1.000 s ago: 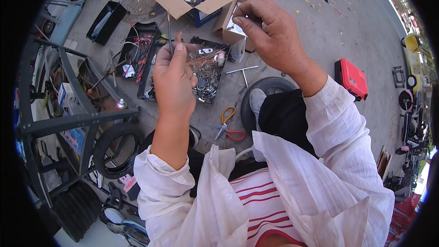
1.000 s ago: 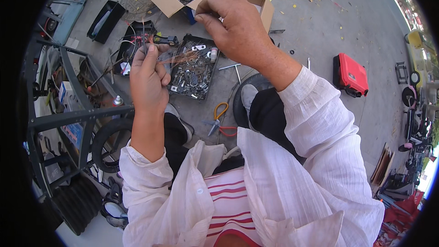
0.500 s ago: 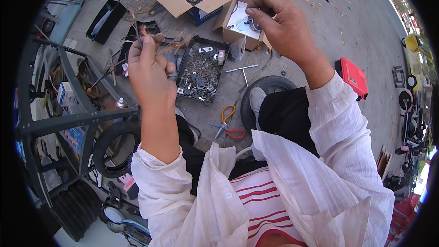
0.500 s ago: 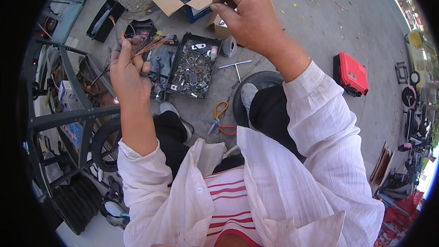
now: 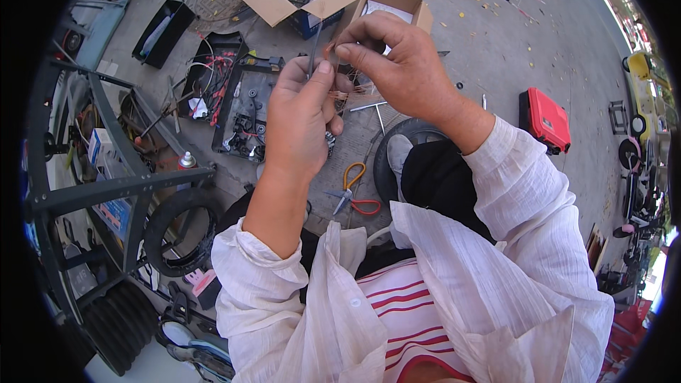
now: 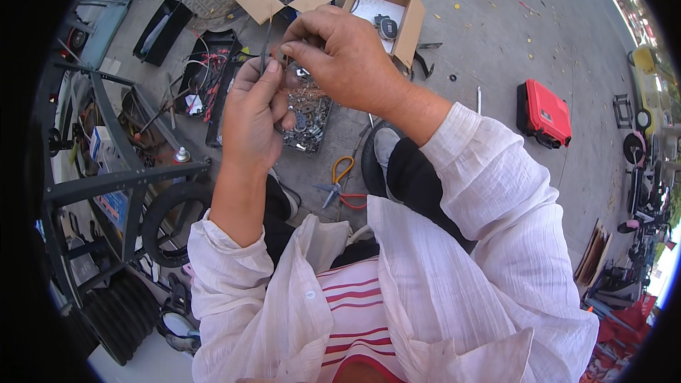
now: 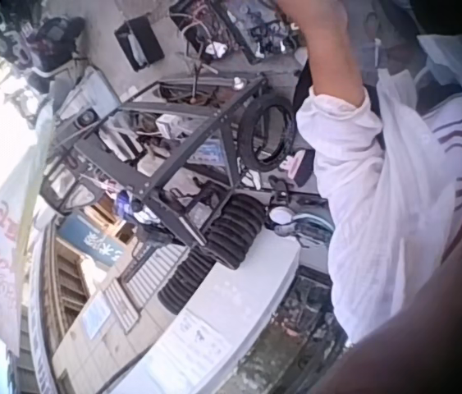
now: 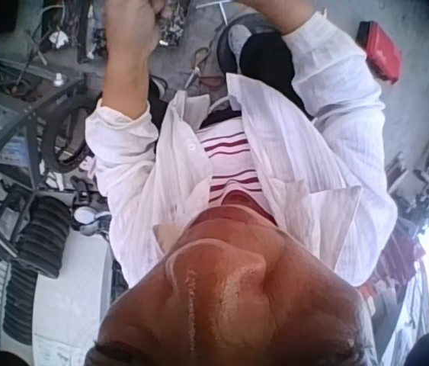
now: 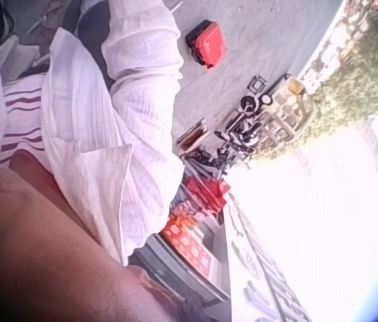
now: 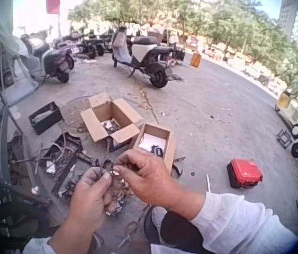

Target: The person sits on the ground and twists copper wires together by hand, then wraps the connection with black electrical tape. They repeat this process for multiple wire pairs, handling each connection individually.

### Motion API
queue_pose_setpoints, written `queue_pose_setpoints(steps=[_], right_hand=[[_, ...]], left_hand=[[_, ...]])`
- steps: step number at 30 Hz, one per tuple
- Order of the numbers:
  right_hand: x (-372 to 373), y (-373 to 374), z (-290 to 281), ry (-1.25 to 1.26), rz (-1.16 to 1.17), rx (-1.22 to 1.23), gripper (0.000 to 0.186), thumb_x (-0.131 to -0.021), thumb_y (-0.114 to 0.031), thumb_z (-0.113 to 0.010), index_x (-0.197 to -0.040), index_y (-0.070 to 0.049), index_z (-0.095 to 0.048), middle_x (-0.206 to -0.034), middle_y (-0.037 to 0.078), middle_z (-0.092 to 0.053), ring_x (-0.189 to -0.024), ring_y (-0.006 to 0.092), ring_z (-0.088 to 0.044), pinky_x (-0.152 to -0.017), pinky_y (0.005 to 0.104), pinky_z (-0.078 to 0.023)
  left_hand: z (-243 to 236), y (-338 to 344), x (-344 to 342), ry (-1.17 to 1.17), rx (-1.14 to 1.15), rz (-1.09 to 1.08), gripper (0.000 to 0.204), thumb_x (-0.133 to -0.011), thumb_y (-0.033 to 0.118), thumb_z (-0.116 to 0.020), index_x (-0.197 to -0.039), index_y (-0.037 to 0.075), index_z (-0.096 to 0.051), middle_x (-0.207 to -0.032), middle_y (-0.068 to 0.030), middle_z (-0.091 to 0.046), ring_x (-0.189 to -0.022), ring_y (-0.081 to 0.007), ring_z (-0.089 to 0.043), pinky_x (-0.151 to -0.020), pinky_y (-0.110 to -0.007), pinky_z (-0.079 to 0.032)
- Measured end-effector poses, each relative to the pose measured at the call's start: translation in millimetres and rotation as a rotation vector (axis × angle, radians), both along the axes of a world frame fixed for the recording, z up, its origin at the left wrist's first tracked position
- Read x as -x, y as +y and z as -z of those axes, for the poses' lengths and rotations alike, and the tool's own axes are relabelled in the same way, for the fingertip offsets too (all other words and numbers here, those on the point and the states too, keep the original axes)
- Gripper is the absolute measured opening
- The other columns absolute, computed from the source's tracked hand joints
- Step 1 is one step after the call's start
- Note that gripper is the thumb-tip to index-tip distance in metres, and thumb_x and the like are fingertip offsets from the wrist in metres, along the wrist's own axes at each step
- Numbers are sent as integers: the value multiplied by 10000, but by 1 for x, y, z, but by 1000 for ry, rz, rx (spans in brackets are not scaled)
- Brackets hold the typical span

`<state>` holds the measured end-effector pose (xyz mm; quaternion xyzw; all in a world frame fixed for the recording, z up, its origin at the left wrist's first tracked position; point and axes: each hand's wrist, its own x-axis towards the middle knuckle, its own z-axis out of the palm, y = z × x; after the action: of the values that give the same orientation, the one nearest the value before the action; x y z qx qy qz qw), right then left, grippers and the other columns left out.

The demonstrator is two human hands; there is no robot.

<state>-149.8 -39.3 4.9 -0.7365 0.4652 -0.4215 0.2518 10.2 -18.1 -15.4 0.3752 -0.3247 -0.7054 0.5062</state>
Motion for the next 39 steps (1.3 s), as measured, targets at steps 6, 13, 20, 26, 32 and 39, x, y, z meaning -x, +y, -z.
queue_pose_setpoints(steps=[6, 13, 20, 26, 32, 39], right_hand=[[-1, 1, 2, -74, 13, -43, 170, -867, -157, -676, -913, 6, -661, -801, 53, -640, -728, 116, -581, -658, 282, -470], [9, -4, -4, -409, 17, -438, 281, -876, -204, -684, -1000, 49, -677, -858, 78, -686, -724, 91, -612, -615, 242, -484], [7, -7, -3, -727, -45, -509, 324, -859, -205, -709, -1059, 46, -662, -961, 87, -679, -802, 109, -643, -721, 237, -515], [15, -9, -4, -641, 28, -461, 296, -854, -206, -714, -1028, 31, -677, -914, 56, -674, -837, 90, -610, -711, 230, -494], [22, -16, -5, -751, 77, -417, 268, -841, -207, -723, -1010, -2, -690, -855, 12, -660, -746, 50, -531, -599, 217, -421], [11, 5, 6, -235, 84, -382, 231, -806, -223, -712, -826, 7, -698, -700, 73, -654, -671, 151, -614, -599, 324, -478]], left_hand=[[-4, 2, 1, -78, -41, 43, 88, -956, 179, -568, -960, 93, -548, -694, 52, -505, -456, 0, -316, -394, -175, -251], [-2, 5, 1, -275, 186, -28, 118, -963, 120, -541, -1007, 14, -571, -886, -21, -613, -808, -64, -556, -731, -228, -448], [4, 7, 3, -347, 255, 24, 121, -959, 113, -543, -976, -3, -574, -878, -12, -608, -802, -64, -532, -733, -223, -431], [1, 8, 5, -358, 232, 39, 129, -956, 117, -548, -967, -8, -578, -864, -15, -608, -797, -67, -531, -728, -225, -431], [13, 5, 3, -422, 234, 50, 136, -961, 138, -544, -965, 7, -576, -864, -16, -610, -732, -56, -516, -672, -219, -428], [11, -6, -12, 41, -128, -146, 103, -982, 196, -515, -996, 94, -520, -891, -76, -639, -450, -25, -310, -422, -200, -305]])
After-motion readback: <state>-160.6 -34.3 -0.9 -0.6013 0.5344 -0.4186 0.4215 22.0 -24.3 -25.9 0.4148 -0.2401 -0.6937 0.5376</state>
